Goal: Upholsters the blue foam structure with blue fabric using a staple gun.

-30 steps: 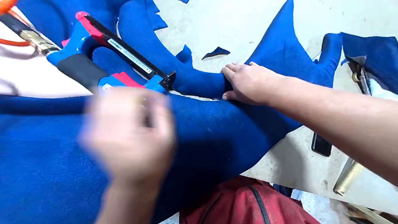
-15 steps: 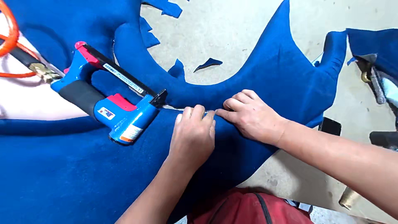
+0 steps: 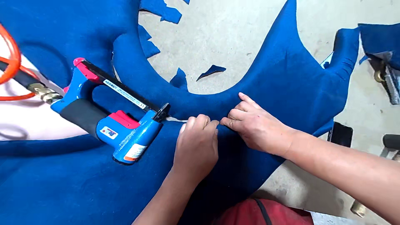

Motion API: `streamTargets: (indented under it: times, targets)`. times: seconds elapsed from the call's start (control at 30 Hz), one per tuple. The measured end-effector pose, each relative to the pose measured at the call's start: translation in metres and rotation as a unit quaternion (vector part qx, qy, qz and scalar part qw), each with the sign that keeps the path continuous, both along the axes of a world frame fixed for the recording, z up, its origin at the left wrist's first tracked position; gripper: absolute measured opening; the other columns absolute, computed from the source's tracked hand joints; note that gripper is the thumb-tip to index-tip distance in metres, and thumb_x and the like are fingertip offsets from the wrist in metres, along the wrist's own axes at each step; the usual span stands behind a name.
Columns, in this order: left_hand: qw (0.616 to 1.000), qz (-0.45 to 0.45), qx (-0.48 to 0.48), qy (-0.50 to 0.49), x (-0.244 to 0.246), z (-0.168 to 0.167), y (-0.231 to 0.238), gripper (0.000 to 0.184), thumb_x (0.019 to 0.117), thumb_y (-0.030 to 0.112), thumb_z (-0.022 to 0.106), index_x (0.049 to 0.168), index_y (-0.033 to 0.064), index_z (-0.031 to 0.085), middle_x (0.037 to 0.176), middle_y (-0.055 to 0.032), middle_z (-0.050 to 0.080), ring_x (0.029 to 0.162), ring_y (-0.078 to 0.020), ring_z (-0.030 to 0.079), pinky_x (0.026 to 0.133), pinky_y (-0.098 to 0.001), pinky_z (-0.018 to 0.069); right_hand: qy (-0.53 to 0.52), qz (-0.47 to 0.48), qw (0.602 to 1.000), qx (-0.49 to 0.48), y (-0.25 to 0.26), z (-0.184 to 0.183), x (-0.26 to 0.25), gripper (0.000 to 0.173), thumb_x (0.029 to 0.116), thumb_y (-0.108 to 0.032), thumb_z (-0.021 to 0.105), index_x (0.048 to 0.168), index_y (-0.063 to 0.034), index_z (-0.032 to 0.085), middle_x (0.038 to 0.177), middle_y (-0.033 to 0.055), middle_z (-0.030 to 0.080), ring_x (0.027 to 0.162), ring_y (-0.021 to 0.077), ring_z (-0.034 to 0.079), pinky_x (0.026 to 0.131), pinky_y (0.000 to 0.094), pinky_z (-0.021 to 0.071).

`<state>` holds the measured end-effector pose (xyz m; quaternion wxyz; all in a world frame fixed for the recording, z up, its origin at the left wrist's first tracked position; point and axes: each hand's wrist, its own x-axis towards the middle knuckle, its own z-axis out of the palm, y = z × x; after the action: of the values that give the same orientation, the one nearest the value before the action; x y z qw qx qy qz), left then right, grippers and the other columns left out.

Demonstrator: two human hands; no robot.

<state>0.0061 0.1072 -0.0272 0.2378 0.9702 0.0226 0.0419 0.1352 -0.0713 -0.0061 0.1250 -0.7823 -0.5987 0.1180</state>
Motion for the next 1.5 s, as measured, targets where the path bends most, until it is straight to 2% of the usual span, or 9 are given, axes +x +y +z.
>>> streamTargets:
  times: [0.13,0.27,0.43,0.53,0.67,0.77,0.87,1.13,1.5]
  targets:
    - [0.990,0.022,-0.115,-0.075,-0.012,0.015,0.015,0.029,0.1039,0.025,0.052,0.114,0.0158,0.077,0.109,-0.0004,0.068,0.105,-0.0156,0.064,0.090,-0.0370,0.0546,0.002,-0.010,1.000,-0.001,0.000,-0.001,-0.002,0.036,0.0956,-0.003,0.055,0.124,-0.0150,0.072,0.103,0.0034,0.069,0.111,0.0256,0.063,0.124,0.0609,0.0236]
    - [0.939,0.259,-0.114,-0.197,-0.073,0.048,0.092,0.024,0.1027,0.014,0.057,0.113,-0.0042,0.069,0.113,-0.0138,0.070,0.107,-0.0186,0.068,0.094,-0.0366,0.0568,0.001,-0.010,0.999,0.031,-0.003,-0.005,0.002,0.031,0.0970,-0.010,0.055,0.121,-0.0168,0.074,0.097,0.0015,0.068,0.106,0.0235,0.064,0.123,0.0605,0.0272]
    - [0.867,0.478,-0.104,0.095,-0.077,0.041,0.161,0.072,0.1003,0.067,0.047,0.113,-0.0014,0.066,0.102,-0.0207,0.066,0.094,-0.0320,0.065,0.085,-0.0595,0.0515,-0.007,0.038,0.998,0.041,0.000,-0.003,0.017,0.031,0.0970,-0.020,0.054,0.118,-0.0205,0.076,0.089,-0.0005,0.064,0.096,0.0210,0.063,0.119,0.0597,0.0308]
    - [0.826,0.520,-0.165,0.141,-0.036,0.048,0.154,0.075,0.0860,0.077,0.062,0.104,0.0045,0.071,0.091,-0.0171,0.069,0.084,-0.0319,0.067,0.076,-0.0623,0.0520,-0.042,0.105,0.993,0.033,0.005,-0.002,0.032,0.034,0.0974,-0.025,0.050,0.118,-0.0222,0.077,0.081,-0.0010,0.060,0.084,0.0202,0.058,0.094,0.0495,0.0421]
    - [0.764,0.590,-0.259,0.029,-0.018,0.057,0.123,0.039,0.0894,0.049,0.076,0.104,0.0131,0.071,0.089,-0.0031,0.074,0.078,-0.0158,0.073,0.072,-0.0418,0.0623,-0.034,0.205,0.978,0.018,0.010,-0.002,0.051,0.038,0.0975,-0.027,0.046,0.118,-0.0158,0.075,0.065,-0.0014,0.059,0.063,0.0193,0.057,0.063,0.0396,0.0441]
    - [0.789,0.553,-0.229,-0.142,-0.034,0.054,0.075,0.027,0.0943,0.031,0.072,0.114,0.0151,0.063,0.094,0.0032,0.069,0.079,-0.0094,0.069,0.071,-0.0304,0.0615,-0.003,0.265,0.964,-0.003,0.012,-0.001,0.064,0.040,0.0969,-0.024,0.047,0.126,-0.0094,0.071,0.067,0.0017,0.065,0.054,0.0205,0.059,0.057,0.0411,0.0492]
    - [0.816,0.472,-0.251,-0.220,-0.053,0.040,0.029,0.046,0.0971,0.027,0.065,0.135,0.0057,0.048,0.117,-0.0087,0.068,0.099,-0.0230,0.071,0.084,-0.0400,0.0623,-0.006,0.306,0.951,0.039,0.004,-0.026,0.070,0.041,0.1004,-0.019,0.041,0.128,-0.0048,0.067,0.059,-0.0007,0.053,0.048,0.0196,0.049,0.046,0.0369,0.0376]
    - [0.876,0.402,-0.196,-0.182,-0.035,0.067,-0.030,0.028,0.0967,0.030,0.071,0.111,0.0063,0.065,0.098,-0.0116,0.077,0.092,-0.0287,0.076,0.085,-0.0448,0.0641,0.033,0.249,0.968,0.028,0.013,-0.010,0.065,0.031,0.0918,-0.023,0.047,0.107,-0.0101,0.071,0.050,-0.0050,0.043,0.042,0.0148,0.047,0.041,0.0333,0.0338]
    - [0.877,0.411,-0.197,-0.151,-0.012,0.065,-0.073,0.026,0.0975,0.031,0.070,0.106,0.0064,0.065,0.094,-0.0123,0.078,0.088,-0.0273,0.077,0.082,-0.0419,0.0655,0.090,0.319,0.927,-0.176,0.026,0.025,0.080,0.038,0.0973,-0.016,0.050,0.131,-0.0037,0.062,0.063,0.0022,0.056,0.055,0.0221,0.059,0.049,0.0377,0.0446]
